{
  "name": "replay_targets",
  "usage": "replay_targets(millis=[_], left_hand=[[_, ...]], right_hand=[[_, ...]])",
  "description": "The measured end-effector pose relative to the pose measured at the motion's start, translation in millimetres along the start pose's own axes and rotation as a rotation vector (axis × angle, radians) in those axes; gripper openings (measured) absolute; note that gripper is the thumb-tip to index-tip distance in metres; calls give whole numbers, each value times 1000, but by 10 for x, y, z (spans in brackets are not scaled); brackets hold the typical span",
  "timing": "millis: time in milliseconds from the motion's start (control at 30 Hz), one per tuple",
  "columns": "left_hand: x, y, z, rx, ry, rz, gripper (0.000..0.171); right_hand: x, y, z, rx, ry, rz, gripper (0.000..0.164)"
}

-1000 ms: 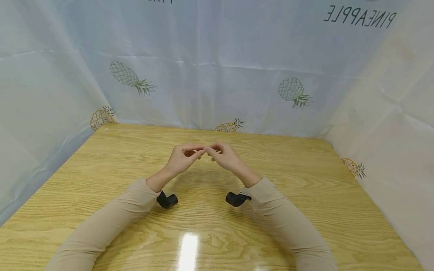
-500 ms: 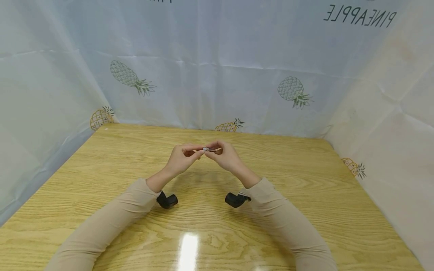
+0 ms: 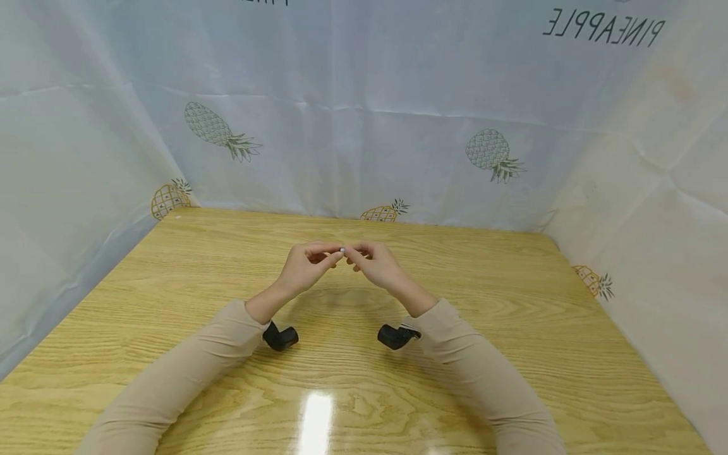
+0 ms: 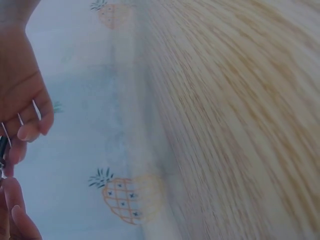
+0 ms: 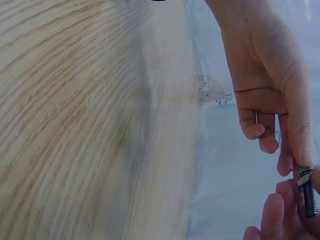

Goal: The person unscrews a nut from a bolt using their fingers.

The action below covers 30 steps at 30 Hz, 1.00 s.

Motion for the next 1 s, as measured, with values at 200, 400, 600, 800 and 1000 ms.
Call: replay_targets(millis=[200,400,600,800,1000], left_hand=[[-14,2,-1,6,-4,7,23],[1,-1,5,4,-7,5,23],[-9,-8,-1,3,-1,3,23],[-18,-3,4,2,9,27,24],[-17,-2,5,9,8,11,24]], right_hand=[[-5,22,-1,71,-9,50,36],[24,15,-7,23,-36,-1,43],[26,-3,-4,-1,-37,-1,40],[23,17,-6,64,-3,60,30],[30,30,-10,64,0,29,39]])
Point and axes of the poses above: each hand's wrist, its own z-axis away from the middle knuckle, its own y-axis out of the back of the hand, x = y × z, the point moved 3 cm from there along -z, towards the middle knuckle, and after that the axes turned 15 degrees about y, right-handed, at the moved point
